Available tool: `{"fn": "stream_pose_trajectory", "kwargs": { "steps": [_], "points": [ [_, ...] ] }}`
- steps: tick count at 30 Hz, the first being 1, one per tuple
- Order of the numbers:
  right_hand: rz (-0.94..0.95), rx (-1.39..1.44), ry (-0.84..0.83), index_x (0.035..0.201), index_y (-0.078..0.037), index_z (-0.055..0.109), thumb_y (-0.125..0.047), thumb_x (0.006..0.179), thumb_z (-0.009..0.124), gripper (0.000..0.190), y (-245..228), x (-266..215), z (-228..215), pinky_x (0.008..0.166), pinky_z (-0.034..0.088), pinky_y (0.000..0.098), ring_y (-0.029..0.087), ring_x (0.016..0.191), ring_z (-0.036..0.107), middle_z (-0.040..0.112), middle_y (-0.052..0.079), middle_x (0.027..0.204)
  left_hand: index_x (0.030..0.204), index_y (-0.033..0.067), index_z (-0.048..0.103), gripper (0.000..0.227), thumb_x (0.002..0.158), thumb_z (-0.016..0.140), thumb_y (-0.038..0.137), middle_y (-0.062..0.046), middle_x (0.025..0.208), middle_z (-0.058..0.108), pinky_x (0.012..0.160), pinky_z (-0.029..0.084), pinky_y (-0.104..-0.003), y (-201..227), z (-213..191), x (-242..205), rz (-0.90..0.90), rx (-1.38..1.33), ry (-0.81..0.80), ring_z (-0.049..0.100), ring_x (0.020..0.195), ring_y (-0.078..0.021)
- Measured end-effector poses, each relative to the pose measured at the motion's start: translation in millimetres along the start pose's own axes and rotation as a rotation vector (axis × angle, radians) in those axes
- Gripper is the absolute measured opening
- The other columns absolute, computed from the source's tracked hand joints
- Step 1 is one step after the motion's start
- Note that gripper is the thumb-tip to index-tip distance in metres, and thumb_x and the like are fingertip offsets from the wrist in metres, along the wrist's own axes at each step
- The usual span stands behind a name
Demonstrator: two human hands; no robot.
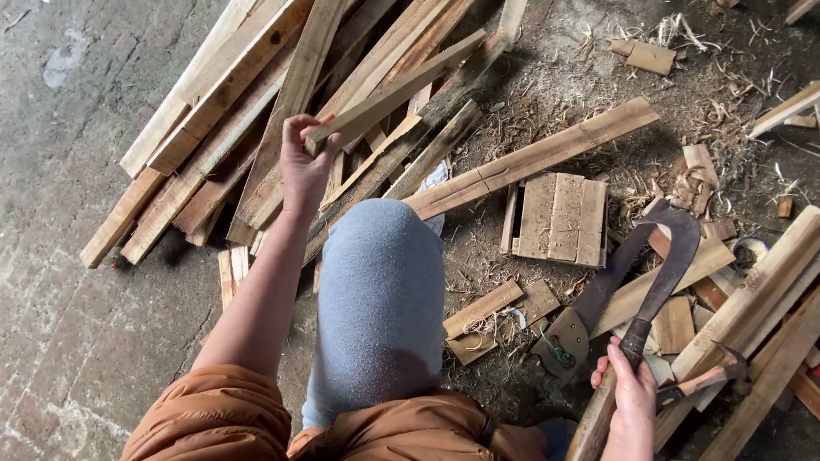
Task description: The person is shaping and finishing a wooden plank by first shaving it with a billhook and then sanding the surfaces to a smooth finish.
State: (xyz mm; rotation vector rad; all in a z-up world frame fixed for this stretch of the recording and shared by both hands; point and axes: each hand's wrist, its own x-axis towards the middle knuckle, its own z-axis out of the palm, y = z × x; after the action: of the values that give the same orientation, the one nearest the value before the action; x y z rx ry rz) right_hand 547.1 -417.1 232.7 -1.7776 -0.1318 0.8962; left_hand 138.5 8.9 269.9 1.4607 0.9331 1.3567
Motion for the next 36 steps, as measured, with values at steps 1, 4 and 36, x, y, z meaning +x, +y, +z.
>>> {"fn": "stream_pose_trajectory", "kwargs": {
  "steps": [1,4,36],
  "points": [
    [-0.001,0.003,0.003,0.123,-0.006,0.060,-0.017,0.098,0.060,0.027,1.5,-0.4,0.1,0.042,0.037,0.0256,0.014,0.049,0.048,0.053,0.004,0.069,0.115,0.0191,0.045,0.035,0.096,0.068,0.001,-0.025,0.137,0.061,0.096,0.065,-0.034,-3.7,1.1,2.9,0.002,-0.001,-0.003,0.067,0.119,-0.0404],
    [-0.007,0.033,0.008,0.121,-0.005,0.060,-0.015,0.096,0.062,0.027,1.1,-0.4,1.8,0.041,0.039,0.0254,0.013,0.050,0.048,0.053,0.004,0.069,0.133,0.0175,0.059,0.037,0.100,0.064,0.003,-0.018,0.132,0.060,0.073,0.068,-0.025,0.8,6.2,13.7,-0.084,-0.067,0.040,0.069,0.096,-0.0234],
    [-0.513,-1.104,-0.037,0.158,-0.018,0.032,-0.019,0.097,0.062,0.067,-151.9,46.8,209.3,0.064,0.056,0.0453,0.036,0.078,0.071,0.069,0.023,0.097,0.114,0.0073,0.055,0.018,0.103,0.061,-0.006,-0.014,0.113,0.066,0.108,0.049,-0.051,166.7,35.3,-0.3,0.278,0.070,0.166,0.063,0.125,-0.0317]
  ]
}}
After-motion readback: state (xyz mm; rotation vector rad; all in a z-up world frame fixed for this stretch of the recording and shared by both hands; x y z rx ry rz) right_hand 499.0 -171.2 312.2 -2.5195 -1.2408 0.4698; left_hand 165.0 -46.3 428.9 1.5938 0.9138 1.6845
